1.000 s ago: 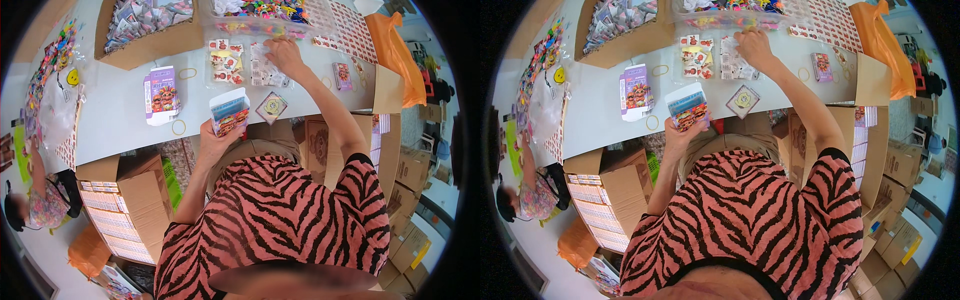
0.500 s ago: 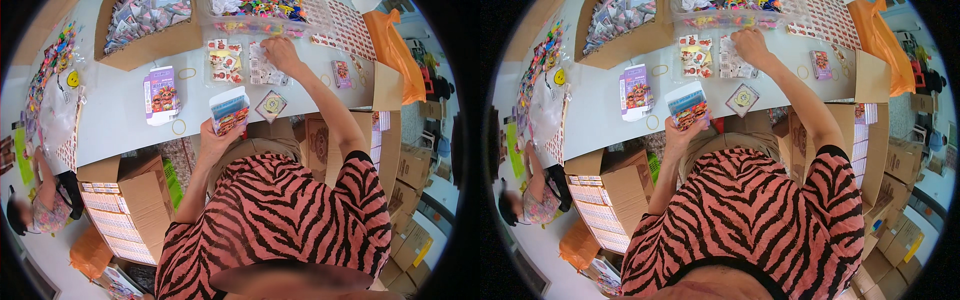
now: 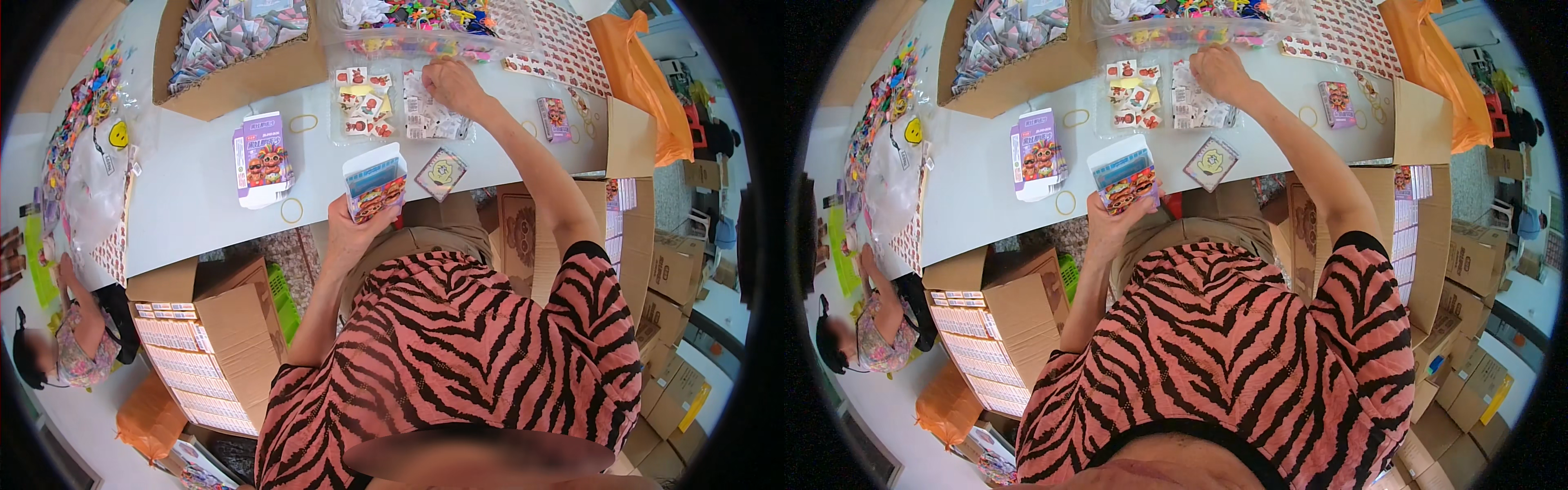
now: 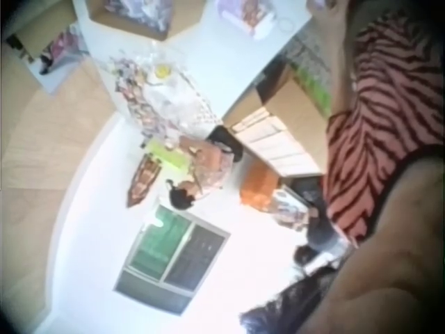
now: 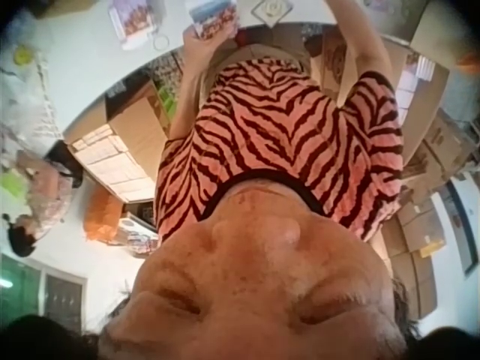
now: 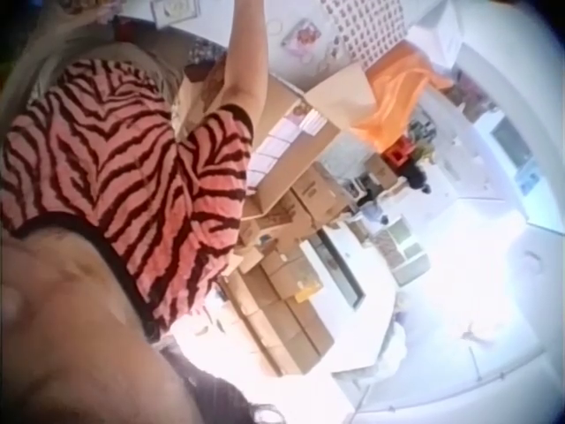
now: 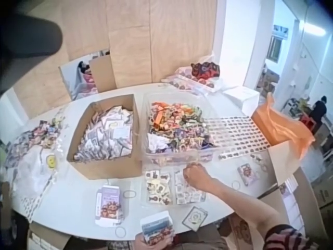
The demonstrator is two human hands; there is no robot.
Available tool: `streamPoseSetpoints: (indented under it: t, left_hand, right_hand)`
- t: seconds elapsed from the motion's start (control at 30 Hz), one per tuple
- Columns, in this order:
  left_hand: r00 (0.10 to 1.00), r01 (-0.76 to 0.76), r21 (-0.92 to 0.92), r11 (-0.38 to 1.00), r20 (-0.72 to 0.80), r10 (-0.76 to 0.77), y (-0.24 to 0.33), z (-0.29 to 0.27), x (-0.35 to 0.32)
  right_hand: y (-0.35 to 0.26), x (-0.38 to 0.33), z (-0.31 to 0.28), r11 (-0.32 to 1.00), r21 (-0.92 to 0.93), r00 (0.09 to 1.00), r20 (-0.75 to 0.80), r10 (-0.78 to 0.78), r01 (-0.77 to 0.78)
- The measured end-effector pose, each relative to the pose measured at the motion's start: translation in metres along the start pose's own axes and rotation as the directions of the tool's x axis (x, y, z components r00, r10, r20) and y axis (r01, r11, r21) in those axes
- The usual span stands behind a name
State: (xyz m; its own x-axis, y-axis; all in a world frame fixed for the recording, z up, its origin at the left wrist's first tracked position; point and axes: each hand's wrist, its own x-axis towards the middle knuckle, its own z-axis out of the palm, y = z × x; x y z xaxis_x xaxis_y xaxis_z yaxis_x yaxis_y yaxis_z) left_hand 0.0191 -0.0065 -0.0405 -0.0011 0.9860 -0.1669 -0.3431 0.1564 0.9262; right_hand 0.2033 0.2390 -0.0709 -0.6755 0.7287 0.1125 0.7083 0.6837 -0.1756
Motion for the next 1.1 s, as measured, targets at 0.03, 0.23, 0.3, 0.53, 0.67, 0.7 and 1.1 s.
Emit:
streamPoseSetpoints:
  t: [0.03, 0.23, 0.3, 0.53, 0.67, 0.7, 1.1]
  left_hand:
    - [1.0, -0.002, 0.012, 1.0, 0.002, 0.002, 0.0, -0.001, 0.0]
    - [1.0, -0.009, -0.002, 1.0, 0.006, 0.009, -0.002, -0.001, -0.001]
    - [1.0, -0.007, -0.007, 1.0, 0.004, 0.007, -0.002, -0.001, -0.001]
    - [1.0, -0.006, -0.023, 1.0, -0.002, 0.006, -0.004, 0.001, -0.001]
    - [1.0, -0.004, 0.003, 1.0, -0.008, 0.004, -0.003, 0.001, 0.001]
    - [1.0, -0.008, -0.001, 1.0, -0.007, 0.008, -0.003, 0.001, 0.001]
    - [0.999, -0.017, 0.088, 0.996, 0.044, 0.014, -0.017, 0.014, 0.035]
  right_hand:
    - [-0.003, 0.0, -0.001, 1.0, -0.009, 1.0, -0.008, 0.006, -0.006]
    - [0.002, 0.0, -0.003, 0.998, 0.027, 0.999, -0.009, -0.05, 0.05]
    - [0.002, 0.003, -0.005, 0.999, 0.034, 0.998, 0.039, -0.043, 0.042]
    - [0.006, 0.004, -0.001, 0.992, -0.027, 0.993, 0.012, -0.119, 0.12]
    - [0.009, -0.001, 0.002, 0.976, -0.095, 0.97, -0.128, -0.205, 0.194]
    - [0.007, -0.002, -0.002, 0.976, -0.094, 0.97, -0.128, -0.208, 0.197]
    - [-0.039, -0.039, -0.103, 0.602, 0.775, 0.981, 0.141, 0.133, -0.194]
